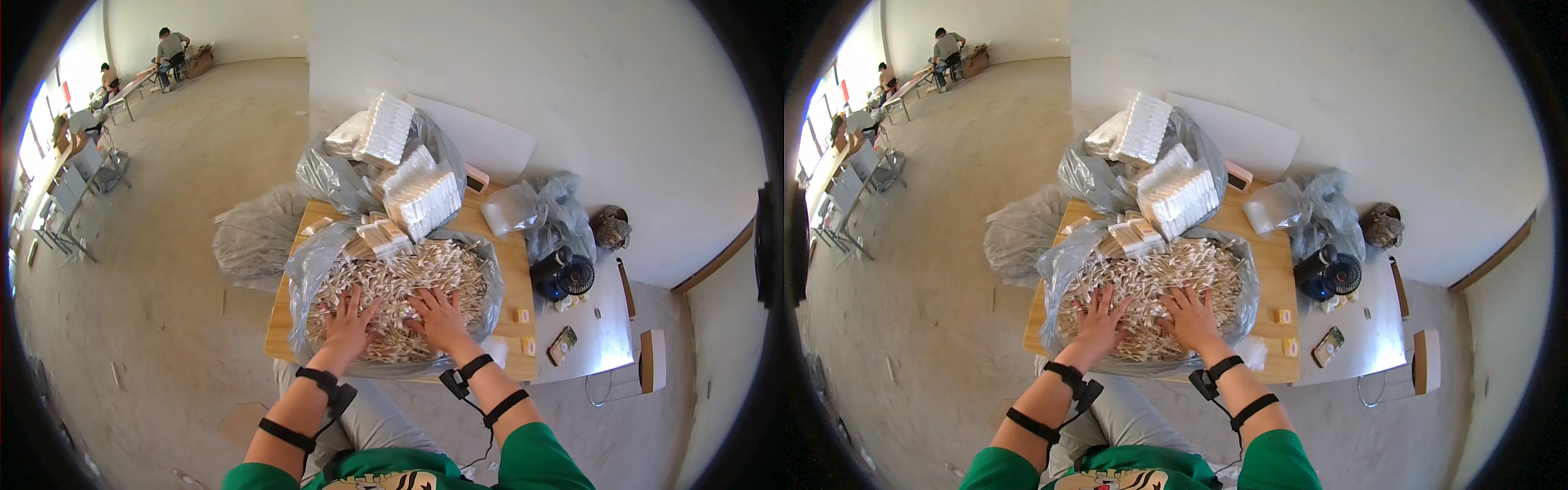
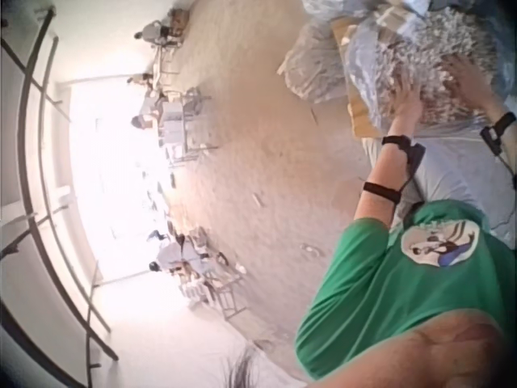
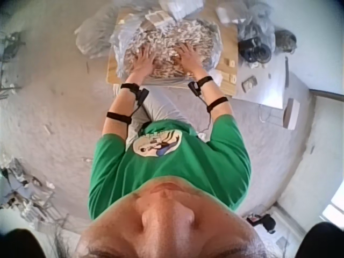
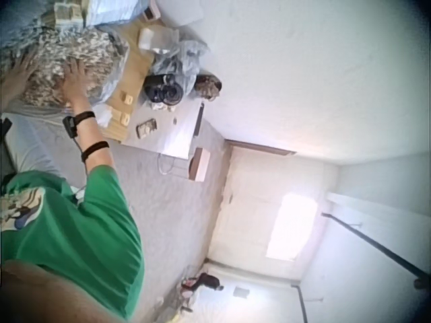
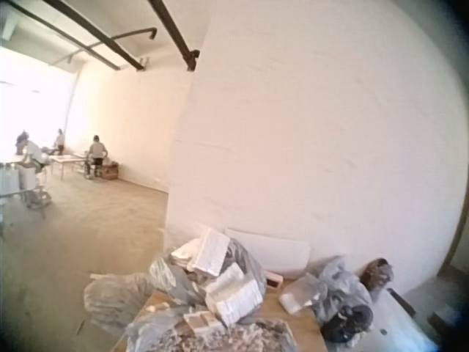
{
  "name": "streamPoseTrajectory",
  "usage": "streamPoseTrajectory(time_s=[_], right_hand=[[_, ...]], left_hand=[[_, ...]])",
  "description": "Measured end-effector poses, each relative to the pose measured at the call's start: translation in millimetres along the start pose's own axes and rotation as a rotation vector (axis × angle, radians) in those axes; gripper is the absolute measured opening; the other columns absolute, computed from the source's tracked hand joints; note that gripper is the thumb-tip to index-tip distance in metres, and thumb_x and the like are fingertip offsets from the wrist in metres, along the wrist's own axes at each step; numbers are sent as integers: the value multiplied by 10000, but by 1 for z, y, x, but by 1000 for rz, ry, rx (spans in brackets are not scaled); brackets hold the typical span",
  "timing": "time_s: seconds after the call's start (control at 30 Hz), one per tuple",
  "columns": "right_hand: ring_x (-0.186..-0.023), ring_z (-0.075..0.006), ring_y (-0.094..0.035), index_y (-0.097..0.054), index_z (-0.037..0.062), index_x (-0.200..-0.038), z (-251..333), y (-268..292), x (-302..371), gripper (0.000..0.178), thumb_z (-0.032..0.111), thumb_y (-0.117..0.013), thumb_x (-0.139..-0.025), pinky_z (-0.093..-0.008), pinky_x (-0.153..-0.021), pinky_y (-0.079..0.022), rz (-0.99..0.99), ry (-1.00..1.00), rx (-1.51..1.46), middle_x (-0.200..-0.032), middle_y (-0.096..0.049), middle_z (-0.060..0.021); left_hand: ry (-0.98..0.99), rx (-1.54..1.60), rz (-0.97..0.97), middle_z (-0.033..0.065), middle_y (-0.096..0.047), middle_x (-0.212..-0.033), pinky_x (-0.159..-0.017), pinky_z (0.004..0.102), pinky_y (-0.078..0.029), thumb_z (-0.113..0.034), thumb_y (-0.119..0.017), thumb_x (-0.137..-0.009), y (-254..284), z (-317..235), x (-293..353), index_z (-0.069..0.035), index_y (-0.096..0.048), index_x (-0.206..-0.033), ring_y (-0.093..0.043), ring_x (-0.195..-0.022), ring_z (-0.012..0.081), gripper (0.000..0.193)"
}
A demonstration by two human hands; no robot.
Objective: The recorder is packaging cotton swabs into small plastic bags.
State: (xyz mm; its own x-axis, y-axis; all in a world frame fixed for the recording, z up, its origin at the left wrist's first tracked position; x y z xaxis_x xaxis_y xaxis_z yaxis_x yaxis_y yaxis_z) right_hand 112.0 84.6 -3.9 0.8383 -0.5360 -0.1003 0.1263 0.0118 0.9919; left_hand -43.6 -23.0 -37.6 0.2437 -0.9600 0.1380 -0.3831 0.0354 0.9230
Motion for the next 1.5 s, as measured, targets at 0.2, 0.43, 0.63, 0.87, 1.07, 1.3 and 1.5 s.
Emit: streamPoseTrajectory(time_s=[0.2,0.43,0.63,0.87,1.07,1.3,1.5], right_hand=[[-1291,-330,-315,-537,148,-1220,15,13,-25,452,409,-555,-851,-677,-962,-229,-9,-93,18,-1335,-424,-90],[-1045,-297,-529,-606,79,-901,27,59,-79,165,207,-624,-798,-428,-846,-410,-241,-97,-214,-1076,-574,-113],[-856,-326,-553,-559,33,-836,29,51,-128,141,102,-656,-761,-447,-775,-426,-532,-18,-74,-814,-571,-111],[-693,-323,-561,-543,12,-825,21,90,-81,65,48,-597,-816,-371,-607,-443,-662,-157,-510,-769,-576,-148],[-700,-315,-553,-559,42,-849,57,106,-16,83,41,-607,-781,-404,-603,-445,-730,19,-316,-752,-567,-123],[-752,-299,-567,-574,25,-855,87,110,21,122,9,-601,-737,-386,-639,-470,-635,195,-262,-797,-582,-115],[-763,-297,-576,-568,28,-886,87,110,32,154,17,-628,-744,-376,-642,-474,-620,164,-366,-805,-591,-119]], left_hand=[[137,-91,107,146,23,-1526,-1028,680,-85,-447,-620,-810,9,-3,-13,-382,-187,-1435,-94,-1378,408,763],[78,-55,126,173,4,-1521,-994,718,-84,-451,-595,-824,13,-6,-5,-386,-152,-1442,-120,-1371,416,763],[49,1,101,164,11,-1523,-992,724,-83,-417,-604,-828,7,-7,-5,-396,-178,-1434,-138,-1373,402,741],[41,275,4,180,-163,-1490,-989,724,-101,-315,-611,-829,17,1,4,-317,-490,-1303,-181,-1360,390,489],[-37,608,-473,113,-618,-679,-576,367,-433,-293,-538,-905,70,-45,9,-20,-614,-761,-596,-628,258,318],[170,1599,-104,1,-572,-694,-550,226,-422,-212,-525,-923,39,-44,16,-56,-593,-813,-525,-604,89,203],[136,1502,-125,-6,-562,-687,-551,223,-416,-141,-542,-881,40,-44,24,-43,-598,-793,-520,-612,86,143]])
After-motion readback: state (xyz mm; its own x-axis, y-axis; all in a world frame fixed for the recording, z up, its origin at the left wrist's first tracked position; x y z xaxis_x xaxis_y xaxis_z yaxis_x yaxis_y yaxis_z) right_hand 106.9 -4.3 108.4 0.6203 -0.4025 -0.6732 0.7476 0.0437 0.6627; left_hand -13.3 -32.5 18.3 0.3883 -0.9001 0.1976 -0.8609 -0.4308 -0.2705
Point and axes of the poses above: each hand's wrist, its own x-axis away from the middle knuckle, its own y-axis out of the back of the hand, z = x × y, the point moved 6 cm from there along -x, towards the middle knuckle
